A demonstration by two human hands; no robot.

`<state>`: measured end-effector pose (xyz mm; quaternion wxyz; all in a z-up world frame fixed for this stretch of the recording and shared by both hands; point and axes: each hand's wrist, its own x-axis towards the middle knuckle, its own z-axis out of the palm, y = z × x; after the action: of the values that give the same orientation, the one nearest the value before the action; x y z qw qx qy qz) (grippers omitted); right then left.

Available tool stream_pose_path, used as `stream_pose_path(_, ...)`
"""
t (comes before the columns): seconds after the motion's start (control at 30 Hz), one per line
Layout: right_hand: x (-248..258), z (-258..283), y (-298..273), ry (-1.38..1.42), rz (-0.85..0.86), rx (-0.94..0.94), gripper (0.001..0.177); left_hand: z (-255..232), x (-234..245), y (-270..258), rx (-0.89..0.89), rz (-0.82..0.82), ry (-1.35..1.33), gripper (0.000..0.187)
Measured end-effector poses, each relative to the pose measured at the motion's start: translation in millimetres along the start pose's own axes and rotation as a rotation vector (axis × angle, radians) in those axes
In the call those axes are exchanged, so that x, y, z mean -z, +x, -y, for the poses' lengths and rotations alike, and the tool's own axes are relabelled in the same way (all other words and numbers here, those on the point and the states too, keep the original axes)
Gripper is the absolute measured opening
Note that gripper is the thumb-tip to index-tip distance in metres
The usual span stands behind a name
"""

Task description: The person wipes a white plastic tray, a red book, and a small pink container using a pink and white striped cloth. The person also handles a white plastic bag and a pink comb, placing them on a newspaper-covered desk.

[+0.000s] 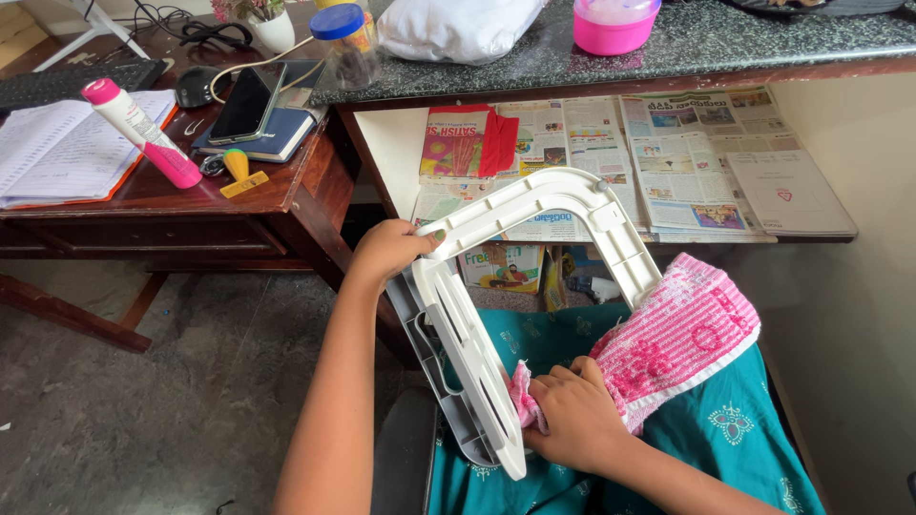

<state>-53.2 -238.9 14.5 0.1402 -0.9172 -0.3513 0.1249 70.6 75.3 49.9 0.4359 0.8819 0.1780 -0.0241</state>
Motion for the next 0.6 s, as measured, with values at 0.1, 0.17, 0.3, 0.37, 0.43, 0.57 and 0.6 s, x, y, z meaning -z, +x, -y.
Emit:
stream_pose_path(0.1,-2,3,2,-0.002,0.011,-0.044,0.044,-6,0,-2,0.005,0.022,-0.020,0.042)
stream_pose_path(0.17,-4,5,6,0.003,0.011,-0.061,0.039,-9,-1,-3,-0.040,0.038,-0.077,0.040)
stream_pose_path(0.3,-9,7,13,-0.016,0.065,-0.108,0.030,-17,-4,-8,0.028,0.007,-0.044,0.038)
stream_pose_path(0.37,-12,7,15,-0.014,0.080,-0.130,0.032,-24,-3,-15,0.063,-0.027,-0.043,0.036)
stream_pose_path(0.43,-17,7,18,0.017,0.079,-0.148,0.038,-31,-2,-23,0.076,-0.069,-0.027,0.035)
stream_pose_path(0.57,-30,7,24,-0.084,-0.078,-0.073,0.031,-42,0,-38,0.054,-0.160,0.008,0.035)
stream_pose_path(0.6,-33,5,25,-0.093,-0.062,-0.082,0.030,-44,0,-41,0.039,-0.179,0.022,0.035)
